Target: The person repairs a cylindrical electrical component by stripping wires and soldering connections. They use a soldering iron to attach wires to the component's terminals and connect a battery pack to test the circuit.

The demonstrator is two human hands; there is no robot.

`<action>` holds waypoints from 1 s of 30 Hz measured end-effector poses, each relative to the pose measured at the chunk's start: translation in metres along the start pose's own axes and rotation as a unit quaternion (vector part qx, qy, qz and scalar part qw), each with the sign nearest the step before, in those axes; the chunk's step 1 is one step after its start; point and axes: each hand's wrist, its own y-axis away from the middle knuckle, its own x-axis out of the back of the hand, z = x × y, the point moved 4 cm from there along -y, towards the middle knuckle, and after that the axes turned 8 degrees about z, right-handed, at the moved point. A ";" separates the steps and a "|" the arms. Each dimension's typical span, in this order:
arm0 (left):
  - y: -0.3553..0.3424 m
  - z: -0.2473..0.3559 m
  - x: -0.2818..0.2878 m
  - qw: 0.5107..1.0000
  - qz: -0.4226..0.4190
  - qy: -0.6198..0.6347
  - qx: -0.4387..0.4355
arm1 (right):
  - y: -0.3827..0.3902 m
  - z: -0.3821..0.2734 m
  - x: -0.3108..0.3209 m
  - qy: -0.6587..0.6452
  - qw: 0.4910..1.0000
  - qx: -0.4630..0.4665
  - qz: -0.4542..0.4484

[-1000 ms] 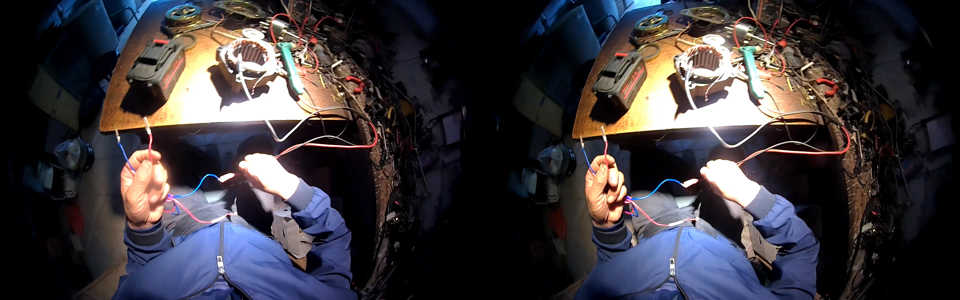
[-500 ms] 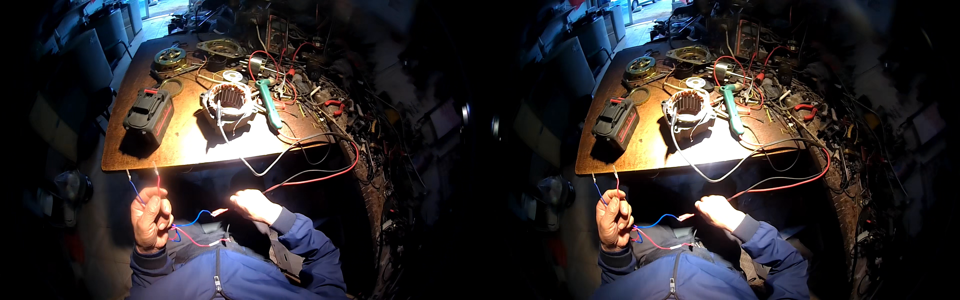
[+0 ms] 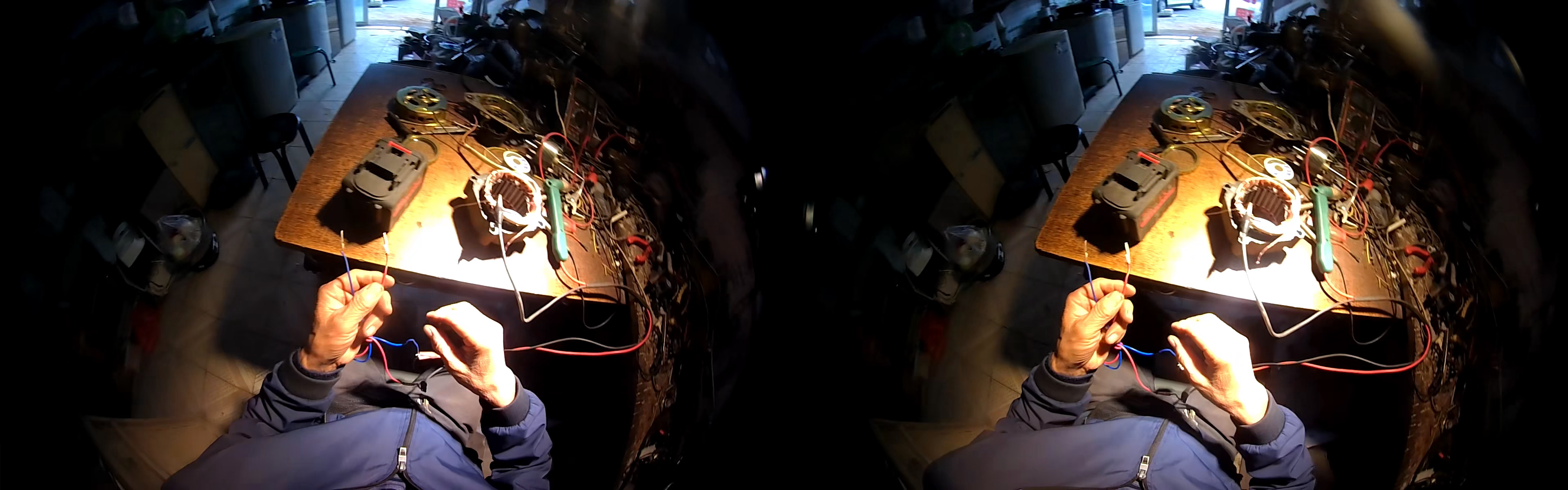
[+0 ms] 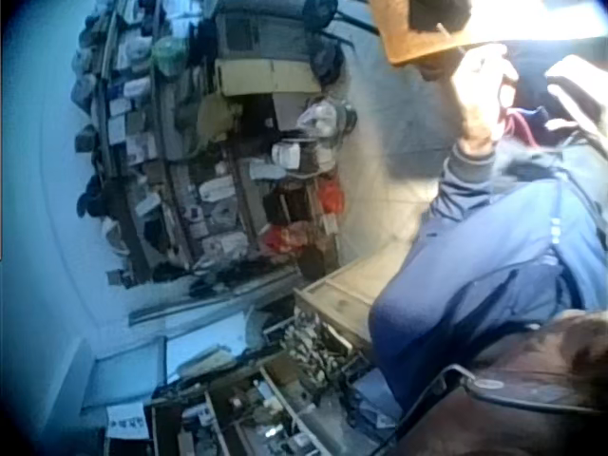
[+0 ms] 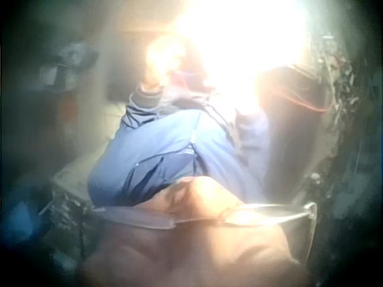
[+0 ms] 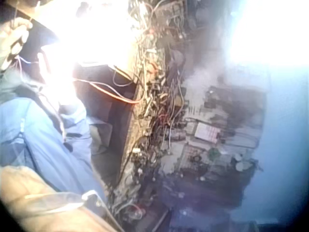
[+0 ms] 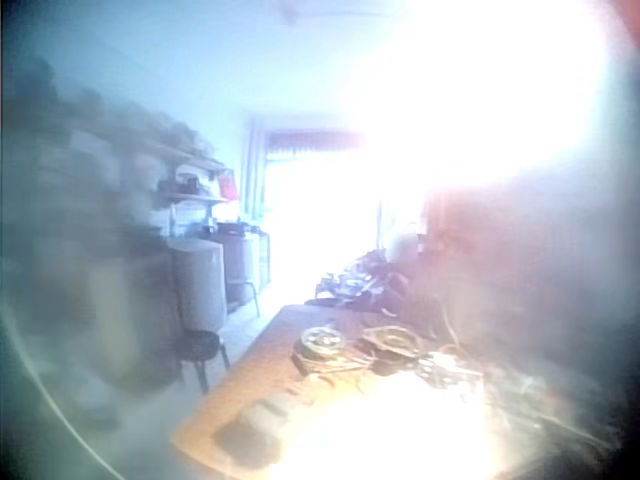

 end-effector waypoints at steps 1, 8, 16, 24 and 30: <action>-0.002 0.003 0.002 1.000 -0.004 0.006 -0.008 | -0.010 -0.008 -0.004 -0.010 1.000 0.010 0.019; -0.004 0.014 0.008 0.999 -0.017 -0.029 -0.017 | -0.050 -0.006 -0.041 -0.164 0.969 -0.175 0.053; -0.005 0.029 0.004 0.996 -0.039 -0.076 -0.022 | -0.085 -0.010 -0.060 -0.310 0.921 -0.235 -0.012; -0.030 0.058 -0.002 0.964 -0.004 -0.197 -0.178 | -0.096 -0.002 -0.066 -0.340 0.912 -0.231 -0.009; -0.046 0.070 -0.010 0.976 -0.009 -0.151 -0.156 | -0.104 0.003 -0.070 -0.364 0.900 -0.240 0.029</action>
